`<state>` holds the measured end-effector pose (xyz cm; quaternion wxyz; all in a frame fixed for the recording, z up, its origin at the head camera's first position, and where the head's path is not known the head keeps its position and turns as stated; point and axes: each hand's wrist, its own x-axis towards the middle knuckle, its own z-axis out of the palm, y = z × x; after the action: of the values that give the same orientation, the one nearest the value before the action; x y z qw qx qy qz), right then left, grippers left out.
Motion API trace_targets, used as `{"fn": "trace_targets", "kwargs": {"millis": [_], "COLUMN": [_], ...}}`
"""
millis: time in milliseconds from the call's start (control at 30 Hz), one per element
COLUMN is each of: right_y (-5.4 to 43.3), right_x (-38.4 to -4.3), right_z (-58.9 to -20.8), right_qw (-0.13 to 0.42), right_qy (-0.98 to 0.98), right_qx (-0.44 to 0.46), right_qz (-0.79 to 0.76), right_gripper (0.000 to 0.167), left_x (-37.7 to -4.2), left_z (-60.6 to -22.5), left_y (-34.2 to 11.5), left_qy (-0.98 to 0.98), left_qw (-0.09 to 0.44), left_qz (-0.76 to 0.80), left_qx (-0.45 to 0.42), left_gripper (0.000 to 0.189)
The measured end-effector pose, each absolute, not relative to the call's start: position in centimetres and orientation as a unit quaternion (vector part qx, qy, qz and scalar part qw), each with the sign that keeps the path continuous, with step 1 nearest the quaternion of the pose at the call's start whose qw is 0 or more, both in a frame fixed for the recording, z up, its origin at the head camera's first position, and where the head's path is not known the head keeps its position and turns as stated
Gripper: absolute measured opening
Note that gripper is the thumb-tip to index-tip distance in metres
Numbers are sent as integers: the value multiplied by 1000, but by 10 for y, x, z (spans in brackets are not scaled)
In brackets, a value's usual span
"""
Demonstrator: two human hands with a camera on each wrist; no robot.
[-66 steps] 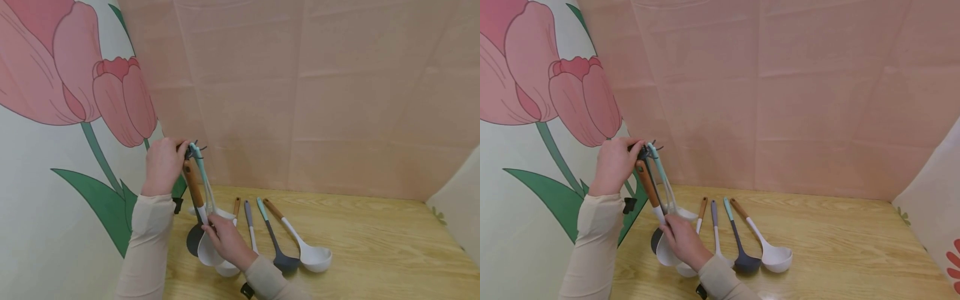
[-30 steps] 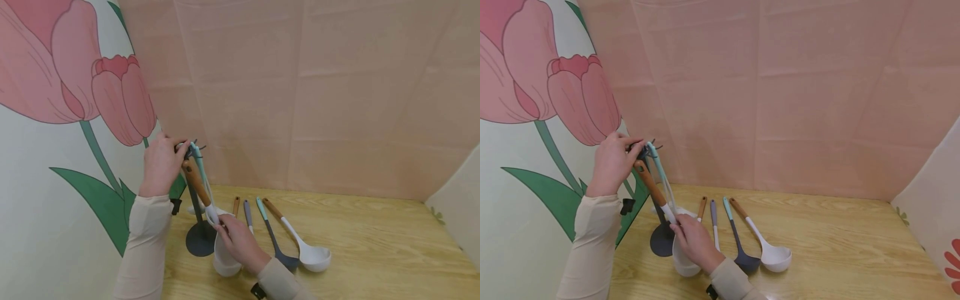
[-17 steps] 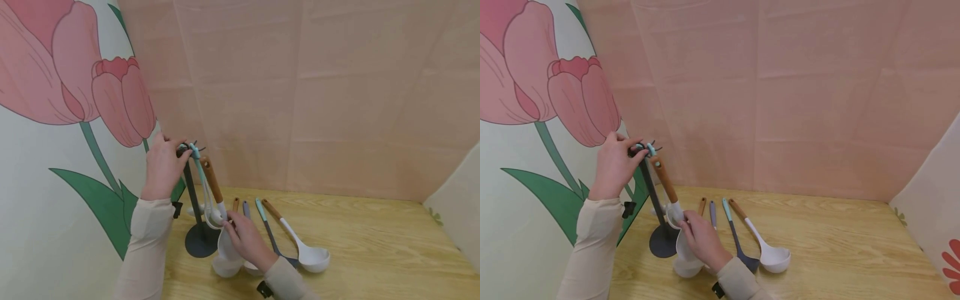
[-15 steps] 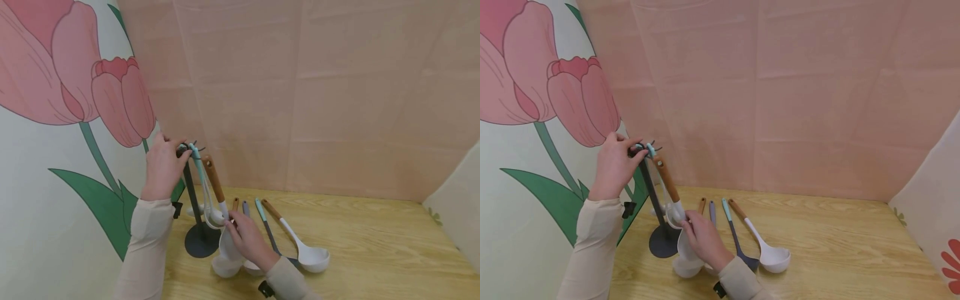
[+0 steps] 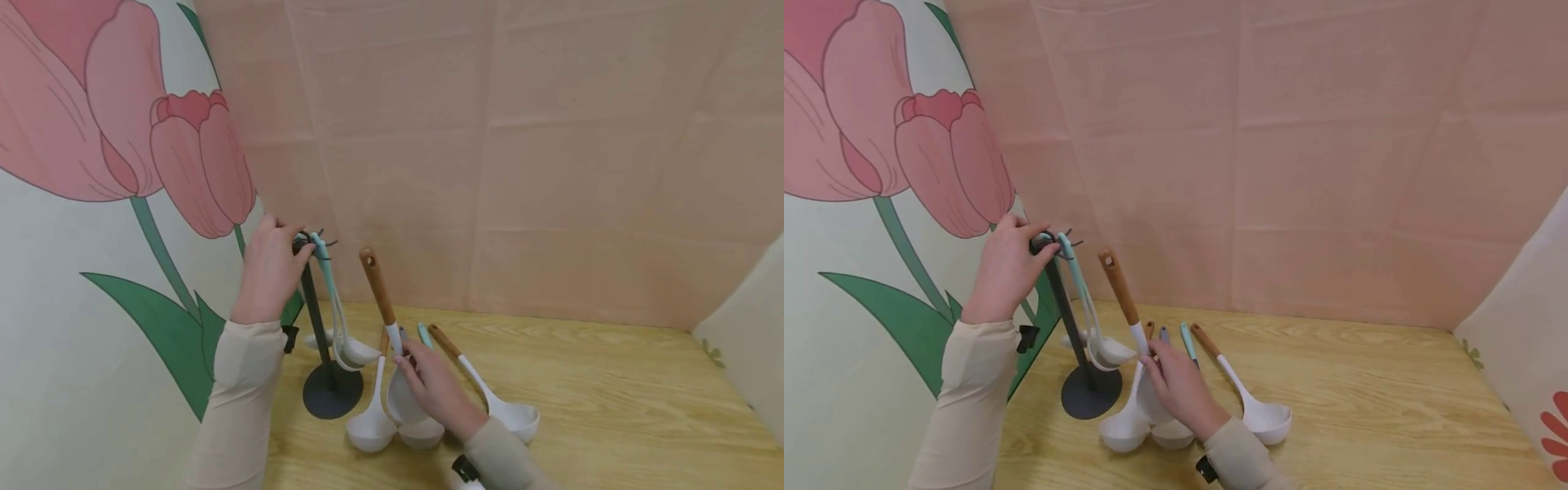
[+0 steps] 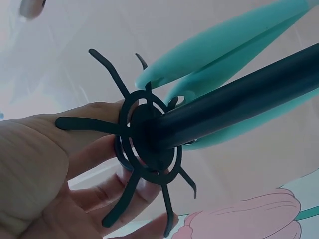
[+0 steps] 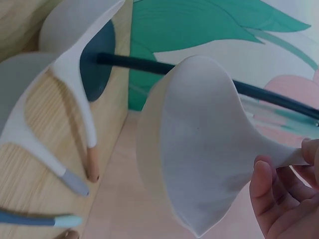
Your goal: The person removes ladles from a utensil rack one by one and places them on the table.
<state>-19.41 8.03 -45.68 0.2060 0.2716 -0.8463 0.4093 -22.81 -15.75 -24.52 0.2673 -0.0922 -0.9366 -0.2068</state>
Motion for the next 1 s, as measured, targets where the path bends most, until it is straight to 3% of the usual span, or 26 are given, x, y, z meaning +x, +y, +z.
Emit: {"fn": "trace_targets", "kwargs": {"millis": [300, 1000], "right_y": [105, 150], "right_x": [-198, -199], "right_z": [-460, -475], "right_qw": [212, 184], "right_qy": [-854, -873], "right_qx": [243, 195], "right_qz": [408, 407], "right_gripper": [10, 13], "left_x": [-226, -225], "left_z": [-243, -244], "left_y": [-157, -154], "left_qy": [-942, -946], "left_qw": [291, 292], "left_qz": [-146, -131], "left_qx": [-80, -49], "left_gripper": [33, 32]}}
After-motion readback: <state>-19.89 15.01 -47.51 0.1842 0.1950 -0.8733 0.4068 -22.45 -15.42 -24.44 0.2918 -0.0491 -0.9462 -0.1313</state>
